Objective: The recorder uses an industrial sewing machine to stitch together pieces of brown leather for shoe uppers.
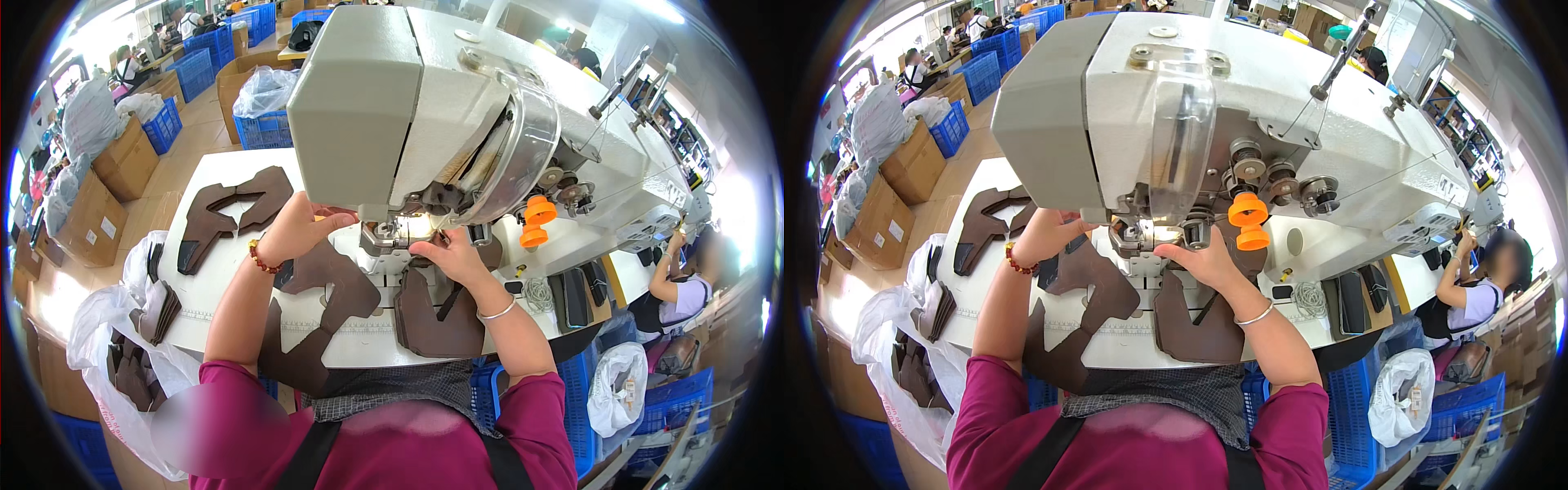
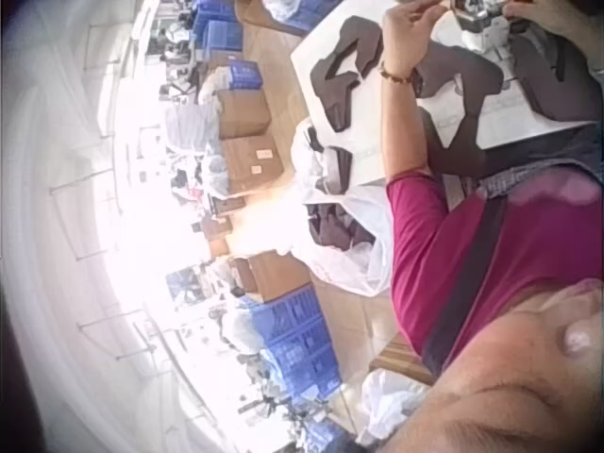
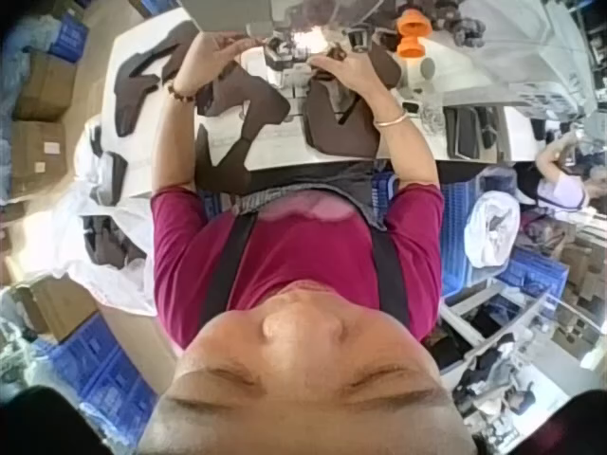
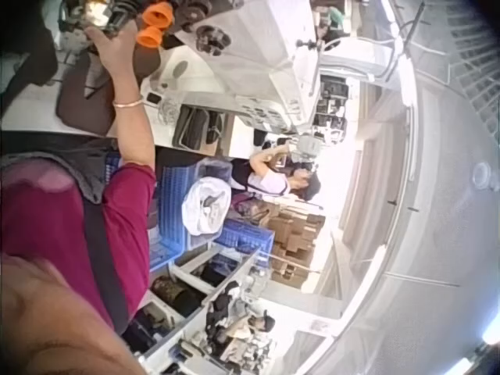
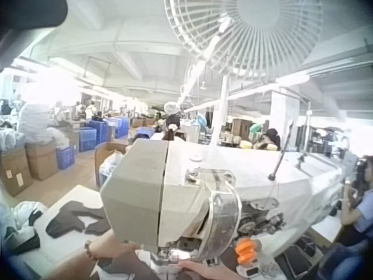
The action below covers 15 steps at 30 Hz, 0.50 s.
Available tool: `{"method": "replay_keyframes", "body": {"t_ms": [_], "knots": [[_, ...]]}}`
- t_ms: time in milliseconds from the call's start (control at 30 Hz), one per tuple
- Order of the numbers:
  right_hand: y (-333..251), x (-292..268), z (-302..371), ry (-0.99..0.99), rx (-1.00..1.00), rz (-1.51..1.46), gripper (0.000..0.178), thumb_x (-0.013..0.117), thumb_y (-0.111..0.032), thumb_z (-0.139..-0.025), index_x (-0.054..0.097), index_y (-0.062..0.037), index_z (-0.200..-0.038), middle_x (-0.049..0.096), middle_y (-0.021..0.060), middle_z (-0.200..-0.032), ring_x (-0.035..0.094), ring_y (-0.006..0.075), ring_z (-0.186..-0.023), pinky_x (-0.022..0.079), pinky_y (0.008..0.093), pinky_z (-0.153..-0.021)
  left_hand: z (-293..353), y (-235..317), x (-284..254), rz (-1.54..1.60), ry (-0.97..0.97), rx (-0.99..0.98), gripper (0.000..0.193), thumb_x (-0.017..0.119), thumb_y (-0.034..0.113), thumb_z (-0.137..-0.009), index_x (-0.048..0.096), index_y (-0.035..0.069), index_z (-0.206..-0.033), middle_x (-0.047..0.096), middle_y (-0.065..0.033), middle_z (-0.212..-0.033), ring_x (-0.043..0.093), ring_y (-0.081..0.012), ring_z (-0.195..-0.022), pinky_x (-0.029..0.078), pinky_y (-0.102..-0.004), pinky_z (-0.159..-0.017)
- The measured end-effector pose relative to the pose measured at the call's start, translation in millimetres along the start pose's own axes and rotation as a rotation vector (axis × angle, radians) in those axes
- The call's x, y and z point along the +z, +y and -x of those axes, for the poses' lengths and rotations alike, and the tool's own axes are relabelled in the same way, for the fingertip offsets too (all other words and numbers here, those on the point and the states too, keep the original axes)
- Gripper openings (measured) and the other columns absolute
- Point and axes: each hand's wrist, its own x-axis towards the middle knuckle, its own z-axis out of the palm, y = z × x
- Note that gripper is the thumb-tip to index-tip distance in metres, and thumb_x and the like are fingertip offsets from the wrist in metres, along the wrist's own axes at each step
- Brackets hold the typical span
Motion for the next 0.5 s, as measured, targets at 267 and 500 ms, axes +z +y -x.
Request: {"method": "replay_keyframes", "body": {"t_ms": [267,500], "knots": [[27.2,-27.6,30.5,0.204,-0.011,-0.340,0.055,0.072,-0.005,-0.095,0.050,-0.0030,-0.145,0.058,-0.0003,-0.122,0.057,0.0100,-0.109,0.047,0.0276,-0.090,-3.4,-9.7,17.9,-0.110,0.115,0.077,0.022,0.081,0.012,-0.090,0.079,0.000,-0.109,0.081,-0.0107,-0.098,0.074,-0.0139,-0.084,0.057,-0.0321,-0.077],[-28.4,-38.9,50.9,0.193,-0.045,0.674,0.040,0.069,-0.032,-0.100,0.061,-0.0066,-0.130,0.067,0.0064,-0.081,0.069,0.0274,-0.073,0.054,0.0395,-0.071,6.7,18.0,18.3,-0.347,0.222,0.198,0.014,0.078,0.008,-0.087,0.076,-0.001,-0.098,0.076,-0.0153,-0.087,0.073,-0.0295,-0.078,0.056,-0.0359,-0.073]]}}
